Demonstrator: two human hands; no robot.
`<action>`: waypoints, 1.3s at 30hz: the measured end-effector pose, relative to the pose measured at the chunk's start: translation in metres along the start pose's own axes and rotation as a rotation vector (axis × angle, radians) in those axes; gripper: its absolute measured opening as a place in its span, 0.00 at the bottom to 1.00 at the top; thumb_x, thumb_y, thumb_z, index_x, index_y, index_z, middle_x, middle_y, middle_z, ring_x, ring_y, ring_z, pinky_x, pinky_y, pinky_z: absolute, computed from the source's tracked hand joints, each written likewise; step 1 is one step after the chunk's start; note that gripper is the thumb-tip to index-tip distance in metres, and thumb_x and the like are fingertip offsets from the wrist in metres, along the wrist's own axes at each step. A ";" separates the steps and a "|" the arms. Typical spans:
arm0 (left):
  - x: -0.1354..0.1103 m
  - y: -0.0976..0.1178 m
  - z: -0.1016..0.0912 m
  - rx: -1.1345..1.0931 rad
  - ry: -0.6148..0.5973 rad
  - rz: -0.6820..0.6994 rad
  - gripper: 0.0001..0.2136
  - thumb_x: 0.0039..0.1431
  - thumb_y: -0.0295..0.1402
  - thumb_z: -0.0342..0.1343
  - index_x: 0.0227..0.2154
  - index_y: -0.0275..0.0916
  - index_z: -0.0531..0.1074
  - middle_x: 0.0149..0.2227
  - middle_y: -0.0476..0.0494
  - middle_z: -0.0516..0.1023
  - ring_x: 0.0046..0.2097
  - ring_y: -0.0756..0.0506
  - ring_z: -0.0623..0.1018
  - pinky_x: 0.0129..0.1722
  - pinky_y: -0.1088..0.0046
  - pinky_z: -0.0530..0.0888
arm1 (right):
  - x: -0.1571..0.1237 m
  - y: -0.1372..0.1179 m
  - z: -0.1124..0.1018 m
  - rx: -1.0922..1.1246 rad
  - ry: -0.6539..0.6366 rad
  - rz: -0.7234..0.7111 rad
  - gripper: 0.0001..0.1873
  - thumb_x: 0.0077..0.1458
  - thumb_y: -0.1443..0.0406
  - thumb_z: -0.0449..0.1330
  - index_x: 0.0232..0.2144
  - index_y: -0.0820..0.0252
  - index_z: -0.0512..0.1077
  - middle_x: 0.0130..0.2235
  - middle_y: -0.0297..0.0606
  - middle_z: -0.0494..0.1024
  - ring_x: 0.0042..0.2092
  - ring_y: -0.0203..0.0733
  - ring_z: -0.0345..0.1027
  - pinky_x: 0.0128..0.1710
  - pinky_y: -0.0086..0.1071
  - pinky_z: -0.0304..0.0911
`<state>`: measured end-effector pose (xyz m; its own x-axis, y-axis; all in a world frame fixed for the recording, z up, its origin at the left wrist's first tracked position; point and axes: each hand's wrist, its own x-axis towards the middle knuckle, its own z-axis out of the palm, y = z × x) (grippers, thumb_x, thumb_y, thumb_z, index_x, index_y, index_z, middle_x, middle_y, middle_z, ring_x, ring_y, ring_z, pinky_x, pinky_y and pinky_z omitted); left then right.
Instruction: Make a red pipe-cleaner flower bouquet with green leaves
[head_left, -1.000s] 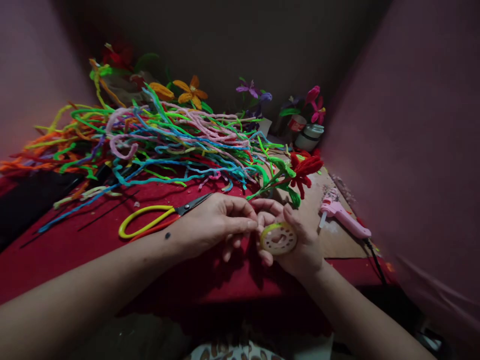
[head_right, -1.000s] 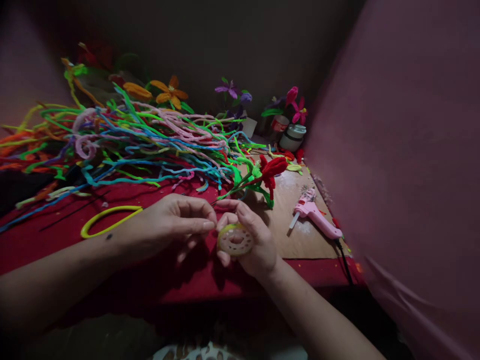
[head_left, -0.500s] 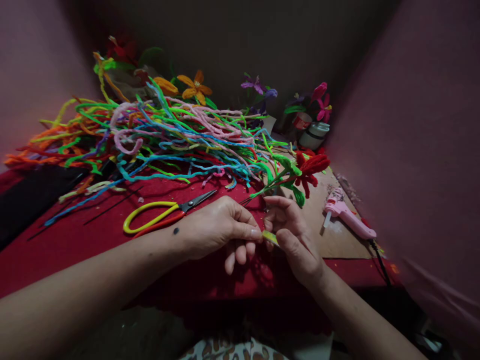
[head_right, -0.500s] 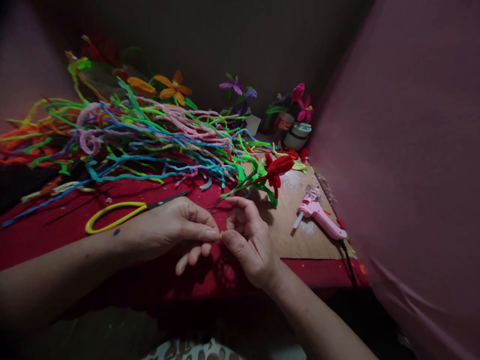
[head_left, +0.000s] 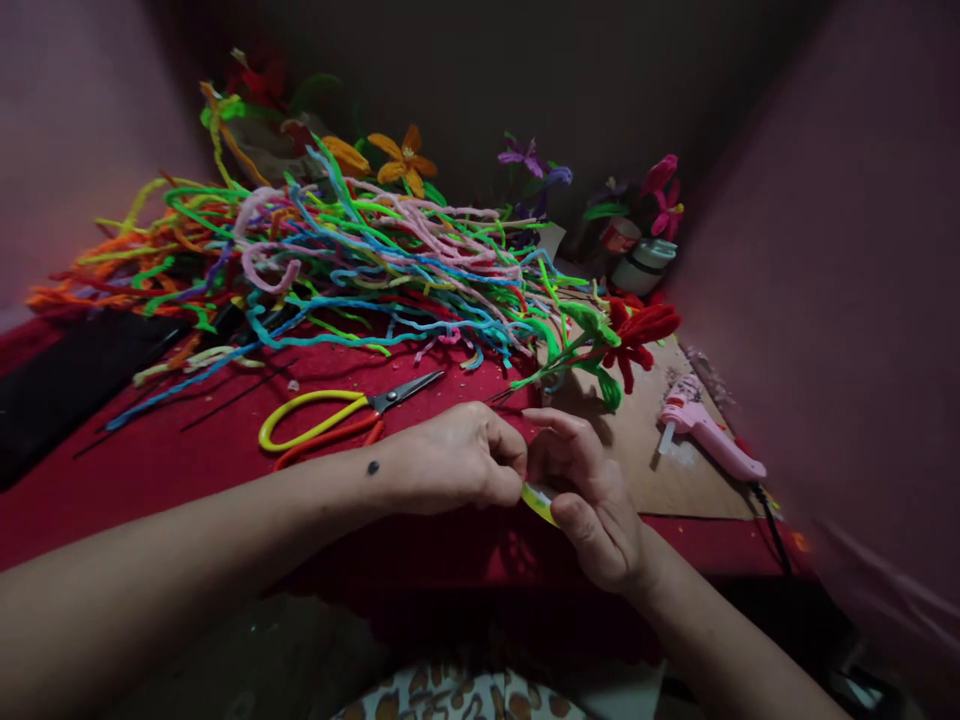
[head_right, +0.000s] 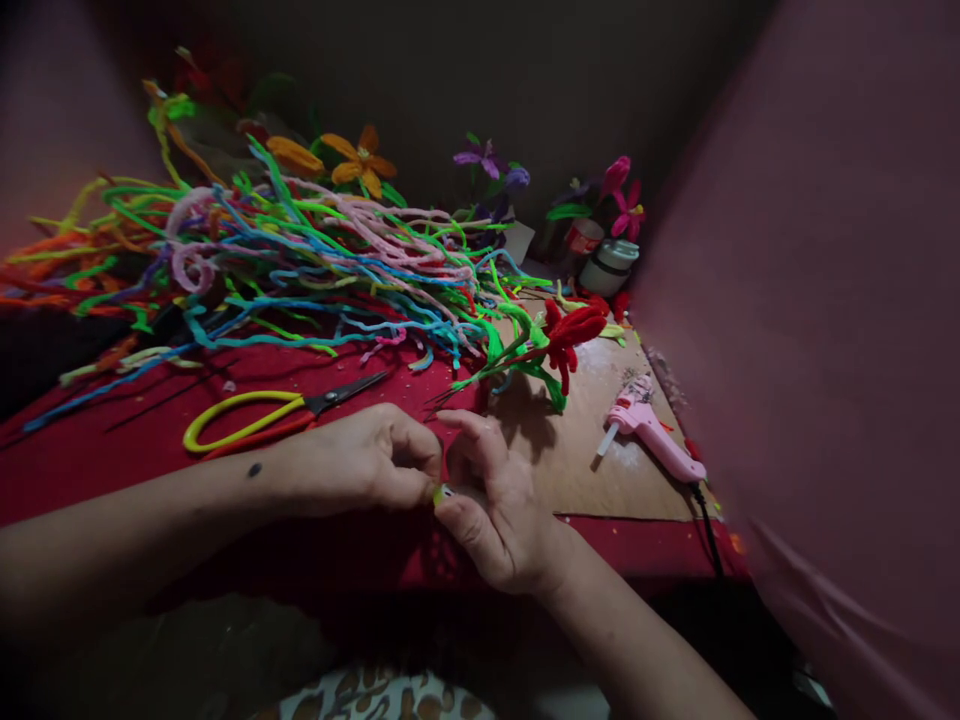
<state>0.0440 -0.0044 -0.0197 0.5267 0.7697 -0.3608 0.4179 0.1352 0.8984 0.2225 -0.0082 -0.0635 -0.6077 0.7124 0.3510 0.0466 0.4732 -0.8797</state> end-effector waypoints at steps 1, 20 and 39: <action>0.000 0.000 0.002 0.006 0.024 0.037 0.04 0.42 0.26 0.51 0.17 0.35 0.65 0.14 0.56 0.57 0.18 0.57 0.57 0.16 0.81 0.54 | 0.000 0.000 0.000 0.013 0.007 0.003 0.30 0.55 0.51 0.49 0.55 0.61 0.52 0.30 0.36 0.62 0.32 0.40 0.58 0.33 0.36 0.56; 0.001 -0.002 -0.003 -0.504 -0.002 0.037 0.03 0.37 0.24 0.50 0.15 0.35 0.64 0.11 0.56 0.55 0.15 0.57 0.52 0.14 0.80 0.48 | 0.004 -0.006 0.004 0.275 0.209 0.112 0.23 0.53 0.59 0.56 0.50 0.54 0.56 0.32 0.34 0.63 0.30 0.35 0.56 0.26 0.29 0.55; 0.011 -0.012 0.006 -0.515 -0.351 -0.284 0.03 0.37 0.27 0.50 0.14 0.36 0.63 0.10 0.57 0.55 0.12 0.58 0.47 0.09 0.82 0.49 | -0.006 -0.014 0.008 -0.504 0.391 -0.383 0.35 0.44 0.68 0.63 0.52 0.49 0.54 0.41 0.41 0.62 0.42 0.47 0.64 0.38 0.44 0.67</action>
<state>0.0496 -0.0015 -0.0358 0.6934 0.4246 -0.5821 0.2155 0.6487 0.7299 0.2194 -0.0234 -0.0564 -0.3322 0.5374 0.7751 0.3032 0.8390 -0.4518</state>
